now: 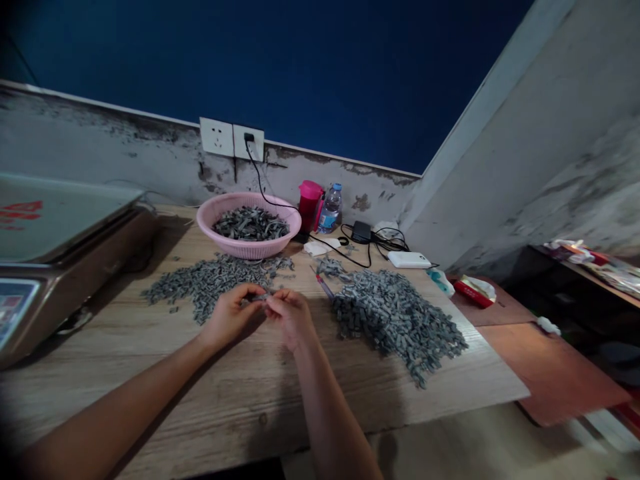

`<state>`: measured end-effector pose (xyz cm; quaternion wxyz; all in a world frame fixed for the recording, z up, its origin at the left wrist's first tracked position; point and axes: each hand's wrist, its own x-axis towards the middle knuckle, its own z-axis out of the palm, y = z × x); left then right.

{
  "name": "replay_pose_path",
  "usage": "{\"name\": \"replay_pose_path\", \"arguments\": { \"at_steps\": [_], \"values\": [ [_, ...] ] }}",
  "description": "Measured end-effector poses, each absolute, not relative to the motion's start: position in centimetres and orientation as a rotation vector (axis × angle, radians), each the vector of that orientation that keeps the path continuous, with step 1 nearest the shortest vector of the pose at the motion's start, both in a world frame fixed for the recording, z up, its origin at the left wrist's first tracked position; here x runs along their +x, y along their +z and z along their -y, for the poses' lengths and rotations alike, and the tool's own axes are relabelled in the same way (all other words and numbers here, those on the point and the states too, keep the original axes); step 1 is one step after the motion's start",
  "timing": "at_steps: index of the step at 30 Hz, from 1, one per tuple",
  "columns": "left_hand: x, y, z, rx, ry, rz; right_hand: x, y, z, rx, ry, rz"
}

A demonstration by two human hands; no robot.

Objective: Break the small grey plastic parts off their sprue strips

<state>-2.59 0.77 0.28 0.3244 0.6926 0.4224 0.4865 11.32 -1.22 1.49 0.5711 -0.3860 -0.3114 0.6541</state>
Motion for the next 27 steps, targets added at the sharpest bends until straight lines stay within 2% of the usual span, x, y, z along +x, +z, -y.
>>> {"name": "replay_pose_path", "arguments": {
  "at_steps": [15, 22, 27],
  "values": [
    [-2.0, 1.1, -0.6, 1.129, 1.152, -0.614, 12.1, 1.3, 1.1, -0.936, 1.362, 1.103],
    [-2.2, 1.7, -0.4, 0.996, 1.080, -0.539, 12.8, 2.1, 1.4, -0.843, 1.528, 1.077],
    [-2.3, 1.8, -0.4, 0.999, 1.046, -0.484, 13.1, 2.6, 1.5, -0.840, 1.357, 1.193]
  ]
}}
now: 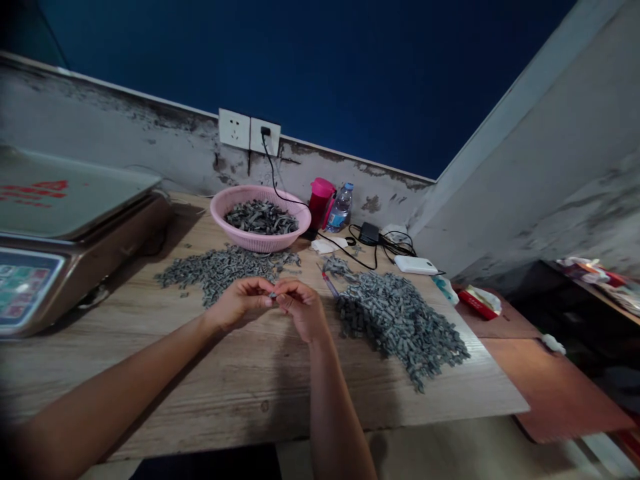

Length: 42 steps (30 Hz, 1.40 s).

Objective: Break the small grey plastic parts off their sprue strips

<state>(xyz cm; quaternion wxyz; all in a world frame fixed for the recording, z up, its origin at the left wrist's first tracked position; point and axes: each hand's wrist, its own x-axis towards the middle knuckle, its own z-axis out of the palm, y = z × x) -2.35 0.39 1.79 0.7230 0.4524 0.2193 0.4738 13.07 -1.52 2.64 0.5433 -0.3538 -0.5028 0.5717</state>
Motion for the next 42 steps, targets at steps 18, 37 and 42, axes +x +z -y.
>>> {"name": "replay_pose_path", "arguments": {
  "at_steps": [18, 37, 42],
  "values": [
    [-2.6, 1.7, -0.5, 1.086, 1.103, -0.564, 14.1, 2.6, 1.6, -0.965, 1.530, 1.372],
    [-2.8, 1.0, -0.9, 1.278, 1.046, -0.629, 14.1, 2.7, 1.5, -1.044, 1.684, 1.135],
    [-2.9, 0.8, -1.0, 1.450, 1.053, -0.702, 14.1, 2.6, 1.5, -1.062, 1.650, 1.148]
  ]
}}
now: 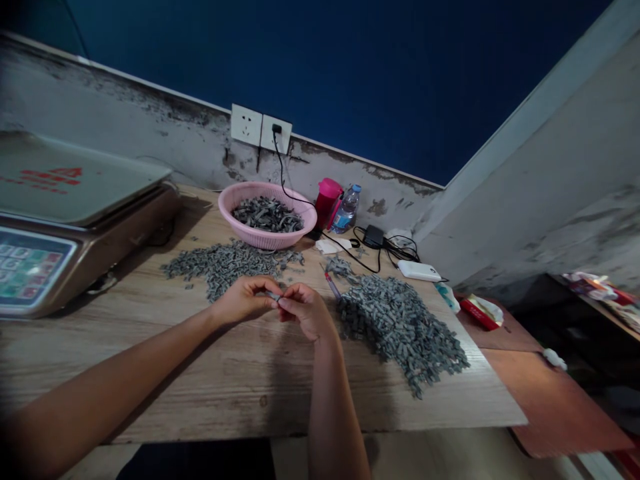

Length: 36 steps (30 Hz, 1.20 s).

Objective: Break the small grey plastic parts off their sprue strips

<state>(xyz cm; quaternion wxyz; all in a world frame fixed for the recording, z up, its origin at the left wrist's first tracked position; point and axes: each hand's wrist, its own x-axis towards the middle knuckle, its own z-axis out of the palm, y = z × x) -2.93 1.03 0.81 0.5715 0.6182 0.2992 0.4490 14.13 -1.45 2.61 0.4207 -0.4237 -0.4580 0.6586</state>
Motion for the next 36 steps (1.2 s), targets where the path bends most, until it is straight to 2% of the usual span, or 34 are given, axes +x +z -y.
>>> {"name": "replay_pose_path", "arguments": {
  "at_steps": [11, 19, 25, 32, 36],
  "values": [
    [-3.1, 0.8, -1.2, 1.474, 0.975, -0.650, 13.9, 2.6, 1.4, -1.035, 1.569, 1.262],
    [-3.0, 0.5, -1.3, 2.279, 1.271, -0.964, 12.2, 0.8, 0.7, -1.281, 1.140, 1.363],
    [-2.9, 0.4, -0.8, 2.573, 1.214, -1.092, 11.9, 0.3, 0.7, -1.385, 1.043, 1.398],
    [-2.8, 0.3, -0.7, 2.553, 1.196, -1.163, 12.0, -0.2, 0.6, -1.394, 0.911, 1.515],
    [-2.9, 0.4, -1.1, 2.342, 1.286, -1.174, 11.8, 0.0, 0.6, -1.296, 1.007, 1.411]
  ]
}}
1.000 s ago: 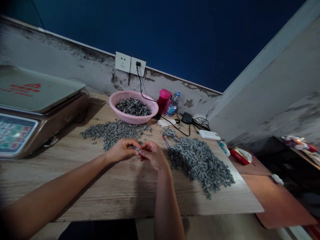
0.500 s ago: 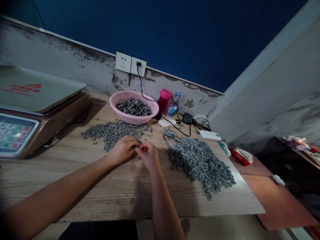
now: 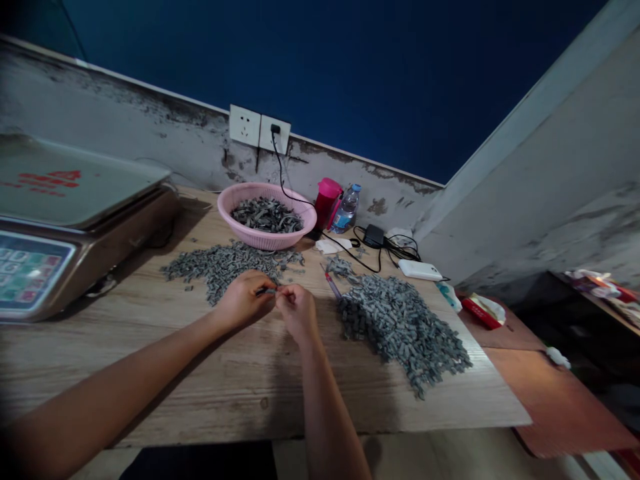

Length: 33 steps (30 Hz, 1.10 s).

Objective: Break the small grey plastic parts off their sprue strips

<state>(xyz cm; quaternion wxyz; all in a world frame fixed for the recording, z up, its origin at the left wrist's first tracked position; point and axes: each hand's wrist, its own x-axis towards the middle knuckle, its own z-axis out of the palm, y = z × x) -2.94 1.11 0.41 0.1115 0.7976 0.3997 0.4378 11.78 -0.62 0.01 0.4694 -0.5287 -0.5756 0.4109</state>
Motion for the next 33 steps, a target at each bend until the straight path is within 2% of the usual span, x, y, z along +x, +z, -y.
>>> {"name": "replay_pose_path", "arguments": {
  "at_steps": [5, 12, 17, 25, 33],
  "values": [
    [-2.9, 0.1, -1.3, 2.081, 1.312, -1.063, 11.7, 0.1, 0.5, -1.261, 1.041, 1.269],
    [-2.1, 0.3, -1.1, 1.064, 1.262, -0.807, 12.0, 0.5, 0.6, -1.198, 0.932, 1.431],
    [-2.2, 0.9, -1.1, 0.706, 1.231, -0.555, 12.4, 0.6, 0.5, -1.152, 1.016, 1.374],
    [-2.6, 1.1, -1.1, 0.765, 1.111, -0.547, 12.5, 1.7, 0.9, -1.155, 1.088, 1.154],
    [-2.2, 0.6, -0.8, 1.160, 1.119, -0.627, 12.7, 1.3, 0.4, -1.187, 0.929, 1.331]
  ]
}}
